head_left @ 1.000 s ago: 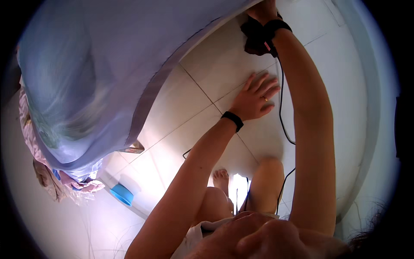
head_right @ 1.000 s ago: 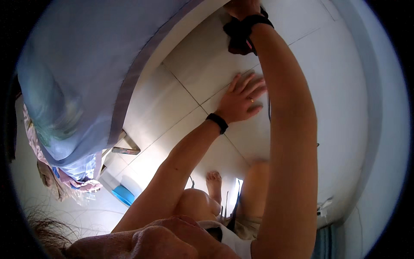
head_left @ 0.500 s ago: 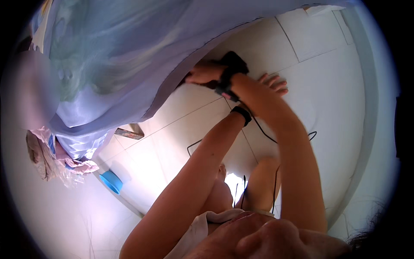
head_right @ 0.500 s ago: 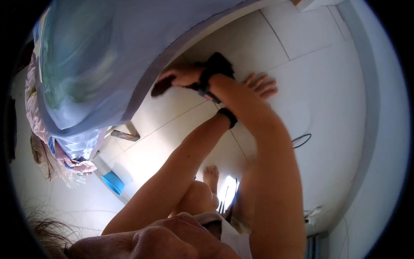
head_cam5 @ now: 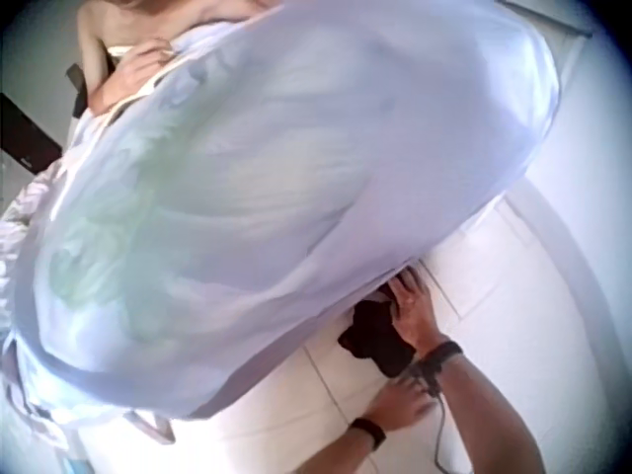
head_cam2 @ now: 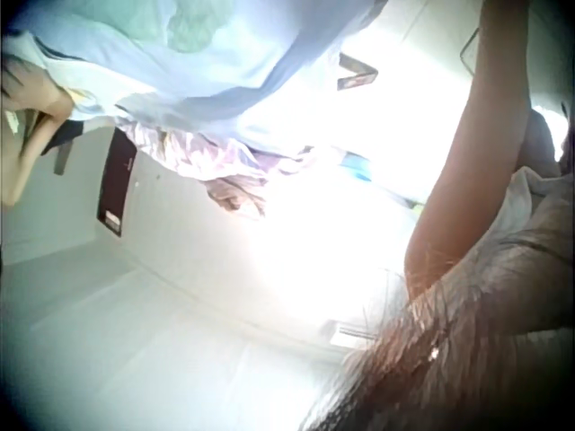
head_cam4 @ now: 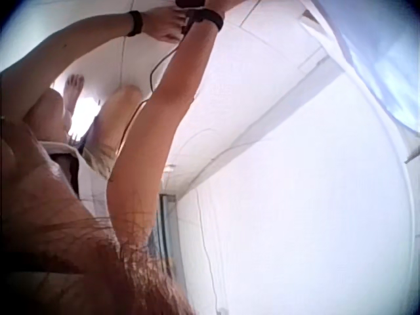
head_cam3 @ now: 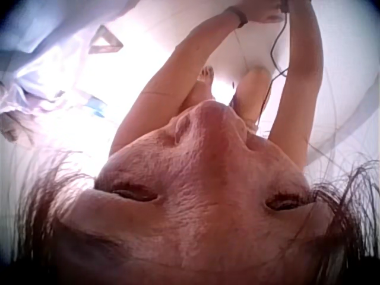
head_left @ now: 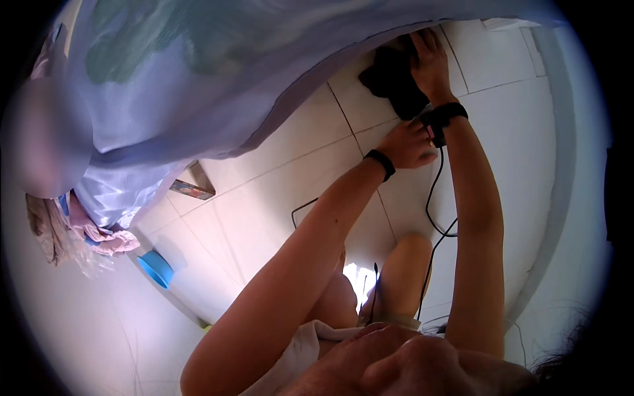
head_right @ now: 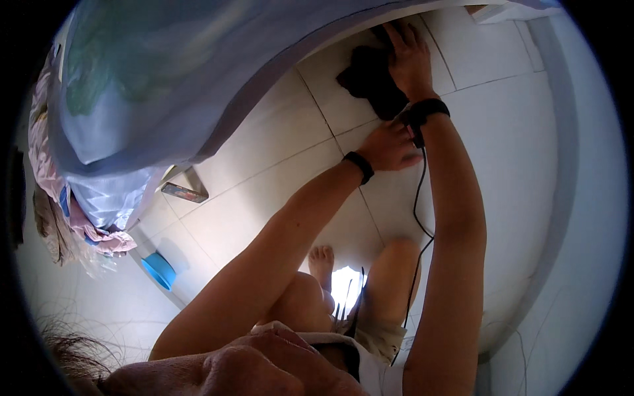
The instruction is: The person wipes the floor by hand with a cloth, moving a power strip and a cable to reach the surface underneath.
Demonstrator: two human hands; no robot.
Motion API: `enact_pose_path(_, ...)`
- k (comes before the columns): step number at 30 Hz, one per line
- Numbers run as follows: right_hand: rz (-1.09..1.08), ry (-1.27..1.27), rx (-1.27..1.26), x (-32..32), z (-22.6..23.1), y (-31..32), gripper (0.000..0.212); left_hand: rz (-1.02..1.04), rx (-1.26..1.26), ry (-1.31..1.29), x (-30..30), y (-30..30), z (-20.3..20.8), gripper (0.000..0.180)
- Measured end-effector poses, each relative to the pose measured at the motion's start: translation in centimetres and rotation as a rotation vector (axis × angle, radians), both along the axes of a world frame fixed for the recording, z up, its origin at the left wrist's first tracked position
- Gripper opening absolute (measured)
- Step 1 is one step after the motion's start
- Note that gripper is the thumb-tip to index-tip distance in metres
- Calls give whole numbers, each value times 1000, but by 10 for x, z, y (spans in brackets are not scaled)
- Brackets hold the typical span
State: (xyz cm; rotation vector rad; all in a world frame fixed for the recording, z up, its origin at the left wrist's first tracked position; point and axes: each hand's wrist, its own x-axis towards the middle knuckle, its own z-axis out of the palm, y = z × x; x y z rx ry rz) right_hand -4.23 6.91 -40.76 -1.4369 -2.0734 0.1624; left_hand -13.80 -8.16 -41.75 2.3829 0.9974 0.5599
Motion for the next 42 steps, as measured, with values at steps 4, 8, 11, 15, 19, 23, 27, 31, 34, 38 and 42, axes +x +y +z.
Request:
enact_pose_path(4, 19, -26, 2, 5, -1, 2, 60, -101, -171, 86, -3, 4, 18, 34)
enact_pose_path(8, -16, -24, -33, 3, -5, -5, 66, -67, -84, -116, -24, -37, 28, 44)
enact_pose_path(11, -40, 4, -60, -20, -4, -27, 64, -79, -213, -97, -55, -85, 29, 54)
enact_pose_path(15, 181, 217, -170, -148, 8, -114, 49, 6, -237, 156, -83, -117, 14, 59)
enact_pose_path(19, 643, 346, -323, -217, 11, -190, 50, -11, -252, 66, -79, -144, 25, 64)
enact_pose_path(23, 879, 723, -907, -235, 24, -213, 53, 51, -346, -53, -97, -173, 32, 59)
enact_pose_path(27, 632, 835, -715, -157, 71, -160, 51, 313, -621, 28, -120, -178, 46, 53)
enact_pose_path(31, 234, 520, -380, -23, 31, -77, 54, 406, -255, -19, -118, -152, 45, 48)
enact_pose_path(34, -52, 344, -289, 22, 16, -51, 55, 488, -214, -73, -122, -145, 43, 47)
enact_pose_path(38, -95, 34, -27, -38, 0, -74, 63, 589, -221, -187, -132, -145, 37, 36)
enact_pose_path(42, 194, 6, -155, -121, 5, -134, 61, 763, -156, -132, -162, -149, 30, 27)
